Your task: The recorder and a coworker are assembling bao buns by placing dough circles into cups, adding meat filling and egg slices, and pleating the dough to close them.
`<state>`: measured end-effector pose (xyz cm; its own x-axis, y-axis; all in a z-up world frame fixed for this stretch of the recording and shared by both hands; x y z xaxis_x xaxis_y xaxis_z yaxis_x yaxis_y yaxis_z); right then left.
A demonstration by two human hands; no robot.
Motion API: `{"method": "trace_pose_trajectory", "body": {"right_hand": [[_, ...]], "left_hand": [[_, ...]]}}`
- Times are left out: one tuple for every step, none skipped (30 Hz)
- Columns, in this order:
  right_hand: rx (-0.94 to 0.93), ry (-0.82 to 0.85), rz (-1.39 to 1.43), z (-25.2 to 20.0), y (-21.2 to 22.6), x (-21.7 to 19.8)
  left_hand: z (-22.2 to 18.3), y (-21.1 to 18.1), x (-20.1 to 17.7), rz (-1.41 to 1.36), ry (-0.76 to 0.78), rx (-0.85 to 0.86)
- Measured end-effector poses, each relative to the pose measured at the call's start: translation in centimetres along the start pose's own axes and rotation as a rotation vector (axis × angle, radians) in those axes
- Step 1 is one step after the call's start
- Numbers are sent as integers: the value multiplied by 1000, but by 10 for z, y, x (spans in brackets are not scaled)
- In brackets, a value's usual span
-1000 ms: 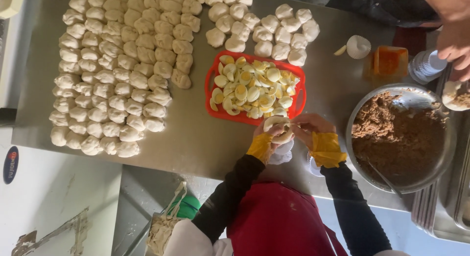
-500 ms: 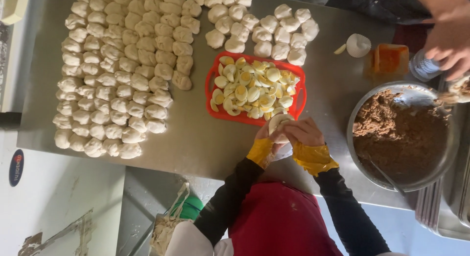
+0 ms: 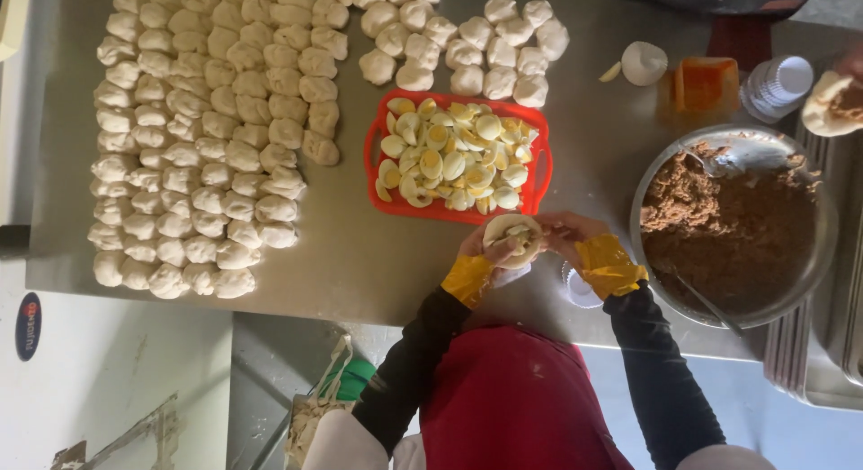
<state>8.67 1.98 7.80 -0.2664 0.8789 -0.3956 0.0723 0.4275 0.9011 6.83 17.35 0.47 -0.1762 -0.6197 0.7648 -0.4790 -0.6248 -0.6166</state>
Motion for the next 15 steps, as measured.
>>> {"method": "trace_pose_trajectory", "body": {"right_hand": [[75, 7, 16, 0, -13, 0], [146, 15, 34, 0, -25, 1], [144, 12, 36, 0, -23, 1], [178, 24, -3, -3, -25, 2], [212, 37, -42, -6, -26, 4], [213, 37, -39, -8, -33, 7], [160, 10, 96, -10, -35, 9], [107, -18, 229, -12, -37, 9], [108, -19, 229, -11, -27, 9], [129, -22, 298, -11, -19, 10], [151, -25, 366, -11, -11, 12], [151, -26, 367, -12, -17, 10], [222, -5, 244, -14, -28, 11], [292, 16, 122, -15, -40, 10], [292, 17, 122, -16, -44, 9]], "left_hand": [[0, 3, 0, -15, -11, -27], [1, 5, 0, -27, -24, -51], [3, 6, 0, -23, -22, -52], [3, 9, -1, -40, -34, -62], [3, 12, -2, -56, -46, -72], [1, 10, -1, -55, -47, -74], [-1, 7, -1, -28, -59, -70], [-2, 4, 0, -3, -68, -66], [-2, 4, 1, -3, -67, -67], [-3, 1, -1, 69, -89, -50], [-5, -1, -2, 140, -110, -34], [-5, -2, -1, 141, -110, -35], [-5, -3, 1, 148, -108, -40], [-5, -4, 2, 155, -107, -44], [-3, -1, 1, 156, -108, -44]]}}
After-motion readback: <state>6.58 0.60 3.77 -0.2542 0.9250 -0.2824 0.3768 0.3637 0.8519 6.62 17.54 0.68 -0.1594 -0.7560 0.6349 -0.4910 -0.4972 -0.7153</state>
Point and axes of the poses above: each hand's wrist, its own z-axis towards the middle knuckle, its own x-axis out of the palm, y = z × x, the point moved 8 cm from there along z, towards the middle knuckle
